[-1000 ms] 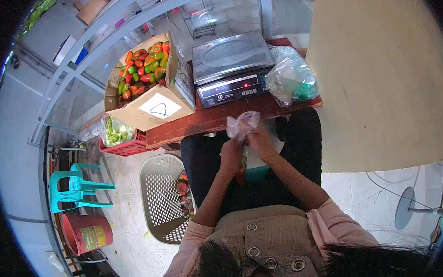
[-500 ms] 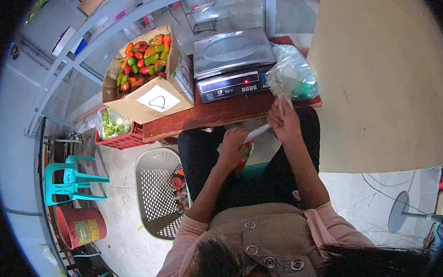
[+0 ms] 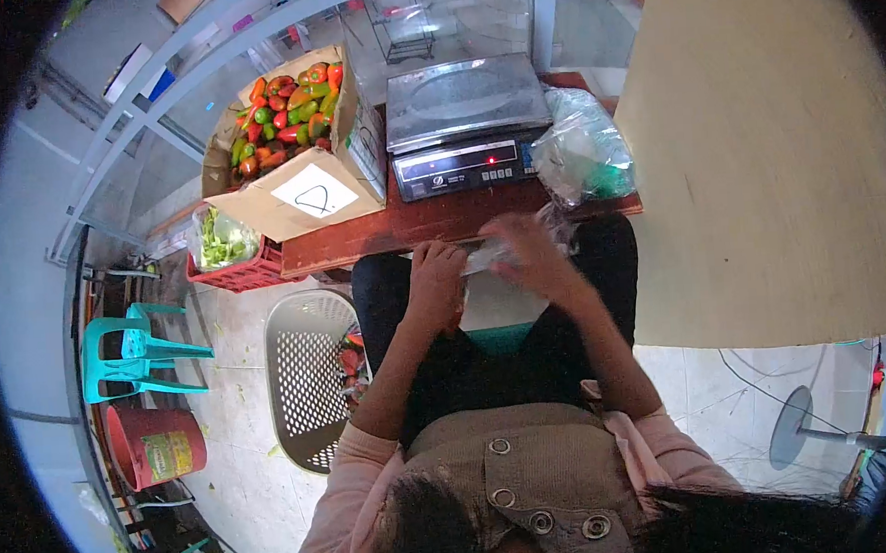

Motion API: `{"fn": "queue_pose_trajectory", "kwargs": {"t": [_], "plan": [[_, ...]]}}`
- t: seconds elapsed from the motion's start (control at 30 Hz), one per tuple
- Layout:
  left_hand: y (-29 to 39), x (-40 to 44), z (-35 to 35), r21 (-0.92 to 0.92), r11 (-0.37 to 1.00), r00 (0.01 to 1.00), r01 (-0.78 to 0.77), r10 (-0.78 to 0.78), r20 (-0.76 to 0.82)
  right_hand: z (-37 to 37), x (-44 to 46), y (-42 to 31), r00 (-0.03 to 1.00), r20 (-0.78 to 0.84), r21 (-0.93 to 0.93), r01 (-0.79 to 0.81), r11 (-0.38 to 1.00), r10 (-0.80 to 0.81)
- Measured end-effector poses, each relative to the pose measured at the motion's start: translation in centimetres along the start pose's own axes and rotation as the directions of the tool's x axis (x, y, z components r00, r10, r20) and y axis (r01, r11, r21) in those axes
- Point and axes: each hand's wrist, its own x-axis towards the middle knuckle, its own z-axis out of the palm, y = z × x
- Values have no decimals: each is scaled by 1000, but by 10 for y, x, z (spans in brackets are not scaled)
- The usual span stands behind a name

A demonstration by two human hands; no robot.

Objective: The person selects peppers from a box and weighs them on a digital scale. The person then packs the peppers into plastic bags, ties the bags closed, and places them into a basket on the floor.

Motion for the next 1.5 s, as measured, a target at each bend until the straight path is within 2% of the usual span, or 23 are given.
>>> {"fn": "queue_pose_trajectory", "kwargs": {"t": [0.03, 0.1, 0.13, 0.2, 0.23, 0.27, 0.37, 0.43, 0.47, 0.53, 0.6, 0.67, 0.77, 0.83, 0.93, 0.97, 1.03, 1.17, 1.23, 1.27, 1.37, 1.43, 1.5], "plan": [[-2, -2, -4, -19, 1000, 999, -14, 13, -45, 31, -13, 9, 999, 40, -43, -12, 999, 14], [-10, -6, -12, -51, 998, 990, -45, 38, -135, 50, -31, 39, 992, 36, 7, -119, 993, 119], [-20, -9, -12, -22, 1000, 995, 4, -6, -96, 46, -40, 54, 984, 47, 30, -174, 984, 172], [-41, -25, -6, 16, 994, 994, 106, -106, -12, -1, -37, 65, 909, -55, -36, -416, 909, 414], [-46, -27, -13, 5, 970, 970, 241, -241, 41, -27, -43, 77, 888, -169, 27, -430, 902, 428], [-48, -28, -16, -10, 972, 972, 234, -234, 22, -47, -47, 83, 853, -283, 90, -432, 897, 439], [-37, -22, -20, -34, 984, 984, 177, -177, -22, -69, -33, 67, 769, -476, 113, -427, 897, 426], [-15, -11, -8, -10, 995, 995, 99, -99, -19, -54, -2, 19, 874, -434, 46, -221, 974, 219], [-7, -7, -2, 5, 999, 999, 51, -51, -12, -49, 16, -16, 945, -321, -188, -125, 974, 59], [-1, -2, 5, -46, 999, 999, -21, 19, -49, -19, 24, -49, 988, -89, -402, 82, 912, -127], [4, -3, 5, -133, 989, 989, -59, 40, -140, 22, 0, -31, 997, 73, -234, 23, 972, -6], [-5, -6, -3, -137, 990, 999, -19, 13, -45, 40, -20, -6, 912, 305, 67, -310, 948, 276], [5, -13, -35, -158, 984, 995, 77, -66, 77, 26, -37, 9, 912, 351, 242, -308, 920, 213], [16, -10, -53, -159, 985, 982, 71, -42, 183, 6, -39, -6, 850, 461, 294, -419, 859, 257], [12, -21, -42, -304, 950, 994, -68, 89, 56, -19, -38, -9, 788, 560, 364, -510, 780, 253], [11, -25, -42, -369, 929, 991, -35, 81, 108, -24, -39, -8, 775, 584, 393, -528, 753, 239], [15, -27, -53, -484, 874, 975, 41, 72, 212, -36, -38, -15, 806, 562, 416, -471, 777, 188], [4, -36, -51, -553, 826, 955, 106, 70, 288, -50, -51, -24, 787, 589, 304, -426, 852, 183], [2, -38, -51, -560, 817, 952, 136, 49, 303, -60, -57, -25, 815, 567, 310, -343, 887, 117], [3, -38, -52, -575, 808, 959, 126, 49, 279, -65, -59, -25, 826, 558, 312, -301, 901, 83], [12, -35, -68, -602, 793, 975, 92, 53, 218, -81, -62, -27, 830, 543, 245, -299, 922, 124], [25, -29, -89, -596, 801, 980, 58, 68, 186, -93, -59, -19, 912, 395, 233, -213, 949, 108], [37, -23, -106, -605, 791, 981, -92, 176, 81, -108, -44, -15, 957, 274, 256, -169, 952, 97]]}}
